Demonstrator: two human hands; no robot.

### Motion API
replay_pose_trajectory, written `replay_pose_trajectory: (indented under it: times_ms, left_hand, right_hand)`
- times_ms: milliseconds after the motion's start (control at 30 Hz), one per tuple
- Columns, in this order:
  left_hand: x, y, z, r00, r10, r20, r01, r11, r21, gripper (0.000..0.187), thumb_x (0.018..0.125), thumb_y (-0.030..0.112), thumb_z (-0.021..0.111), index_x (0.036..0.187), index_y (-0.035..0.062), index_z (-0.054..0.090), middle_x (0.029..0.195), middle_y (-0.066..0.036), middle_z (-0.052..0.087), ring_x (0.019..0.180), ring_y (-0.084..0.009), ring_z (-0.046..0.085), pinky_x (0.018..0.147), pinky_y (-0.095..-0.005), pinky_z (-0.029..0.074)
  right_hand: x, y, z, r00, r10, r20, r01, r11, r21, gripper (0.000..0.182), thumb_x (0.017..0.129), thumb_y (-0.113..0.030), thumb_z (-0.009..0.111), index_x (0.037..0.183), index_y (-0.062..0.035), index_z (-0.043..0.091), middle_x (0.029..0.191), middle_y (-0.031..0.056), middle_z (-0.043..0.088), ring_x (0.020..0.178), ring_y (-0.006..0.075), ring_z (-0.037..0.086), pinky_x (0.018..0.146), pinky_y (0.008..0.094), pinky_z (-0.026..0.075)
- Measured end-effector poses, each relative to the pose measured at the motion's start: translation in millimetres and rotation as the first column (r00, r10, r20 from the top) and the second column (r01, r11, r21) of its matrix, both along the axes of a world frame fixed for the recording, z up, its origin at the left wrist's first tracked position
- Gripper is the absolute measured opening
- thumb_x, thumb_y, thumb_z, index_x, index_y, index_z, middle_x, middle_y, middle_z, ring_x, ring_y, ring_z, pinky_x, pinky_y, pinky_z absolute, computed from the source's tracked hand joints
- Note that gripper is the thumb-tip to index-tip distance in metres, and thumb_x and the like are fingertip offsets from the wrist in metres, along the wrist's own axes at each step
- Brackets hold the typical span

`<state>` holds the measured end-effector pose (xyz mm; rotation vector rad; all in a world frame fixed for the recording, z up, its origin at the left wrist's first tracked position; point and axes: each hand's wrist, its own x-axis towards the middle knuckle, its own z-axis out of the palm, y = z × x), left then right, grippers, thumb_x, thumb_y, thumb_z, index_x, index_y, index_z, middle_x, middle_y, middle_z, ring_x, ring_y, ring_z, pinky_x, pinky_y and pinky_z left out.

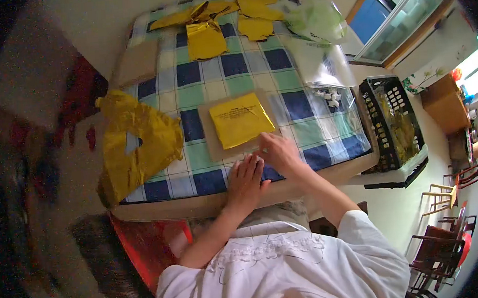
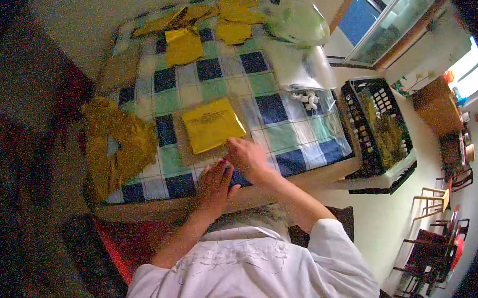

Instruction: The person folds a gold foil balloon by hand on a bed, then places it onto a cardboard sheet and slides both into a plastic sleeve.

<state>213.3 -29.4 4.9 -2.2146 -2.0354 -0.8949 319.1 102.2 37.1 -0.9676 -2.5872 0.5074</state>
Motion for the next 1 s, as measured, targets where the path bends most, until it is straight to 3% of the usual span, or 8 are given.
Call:
replay_pose_trajectory:
  times_ms: [167,567,600,700,733,833,933,1000]
  left_hand:
    - [0,-1,-8,1.0,-0.003,-0.005,0.003,0.997,-0.072,0.049,0.078,0.032,0.066,0.114,0.0001,0.054,0.126,-0.017,0.049,0.125,-0.0315,0.04,0.104,-0.0489,0.031]
    - [3,0,-15,0.999,0.007,0.033,-0.003,0.992,-0.128,0.047,0.078,0.032,0.064,0.112,-0.0002,0.055,0.124,-0.018,0.051,0.122,-0.0318,0.043,0.104,-0.0467,0.031]
    - [4,0,-14,0.999,0.012,0.04,-0.008,0.994,-0.112,0.048,0.078,0.033,0.063,0.113,0.0001,0.055,0.125,-0.018,0.051,0.122,-0.0315,0.043,0.104,-0.0464,0.031]
    - [5,3,-6,0.996,-0.006,-0.087,0.001,0.998,-0.059,0.05,0.079,0.031,0.063,0.118,0.0015,0.054,0.128,-0.016,0.049,0.122,-0.03,0.043,0.103,-0.0458,0.032]
    - [5,3,-4,0.996,-0.014,-0.093,0.01,0.999,-0.041,0.05,0.079,0.03,0.064,0.12,0.0023,0.053,0.129,-0.015,0.049,0.122,-0.0294,0.043,0.102,-0.0456,0.032]
    - [6,1,-6,0.996,-0.039,-0.077,0.038,0.999,-0.018,0.052,0.078,0.025,0.065,0.123,0.0036,0.052,0.132,-0.014,0.047,0.121,-0.0293,0.043,0.101,-0.0457,0.033]
    - [9,3,0,0.998,-0.062,-0.022,0.061,0.997,-0.045,0.054,0.076,0.02,0.067,0.126,0.0049,0.051,0.132,-0.014,0.045,0.121,-0.0312,0.043,0.101,-0.046,0.034]
    - [11,6,4,0.998,-0.064,0.008,0.064,0.996,-0.057,0.054,0.076,0.021,0.068,0.125,0.006,0.051,0.132,-0.014,0.046,0.121,-0.0312,0.042,0.1,-0.0461,0.034]
  right_hand:
    - [-26,4,-7,0.975,0.147,0.166,-0.147,0.989,-0.013,0.031,0.077,-0.017,0.061,0.105,-0.0108,0.049,0.09,0.0102,0.06,0.08,0.0332,0.063,0.061,0.0441,0.049]
    - [-36,1,-15,0.987,0.061,0.148,-0.053,0.997,-0.054,0.043,0.078,-0.016,0.058,0.118,-0.0128,0.043,0.092,0.0117,0.06,0.083,0.036,0.063,0.062,0.0461,0.049]
    - [-32,-1,-16,0.996,0.027,0.087,-0.031,0.999,0.038,0.038,0.077,-0.014,0.06,0.114,-0.0127,0.049,0.088,0.0117,0.06,0.081,0.0322,0.064,0.062,0.0436,0.049]
    - [3,28,-3,0.974,-0.184,-0.129,0.107,0.884,-0.456,0.027,0.076,-0.009,0.06,0.102,-0.0105,0.058,0.08,0.012,0.061,0.075,0.0283,0.063,0.061,0.0405,0.048]
    - [28,57,-8,0.864,-0.165,-0.475,0.08,0.978,-0.195,0.013,0.077,-0.006,0.058,0.089,-0.0078,0.061,0.075,0.0122,0.062,0.07,0.027,0.062,0.06,0.0382,0.047]
    - [126,145,-5,0.675,-0.655,-0.34,0.709,0.704,0.052,0.011,0.085,-0.014,0.056,0.088,-0.0038,0.061,0.078,0.0178,0.064,0.074,0.0346,0.063,0.061,0.0417,0.05]
    - [195,180,-20,0.5,-0.85,-0.164,0.865,0.485,0.125,0.031,0.078,-0.033,0.066,0.086,-0.0043,0.056,0.084,0.0202,0.065,0.083,0.0377,0.064,0.072,0.0471,0.05]
    - [210,188,-34,0.537,-0.834,-0.127,0.843,0.525,0.117,0.03,0.077,-0.03,0.066,0.09,-0.0042,0.057,0.086,0.0191,0.065,0.085,0.0357,0.063,0.074,0.0438,0.049]
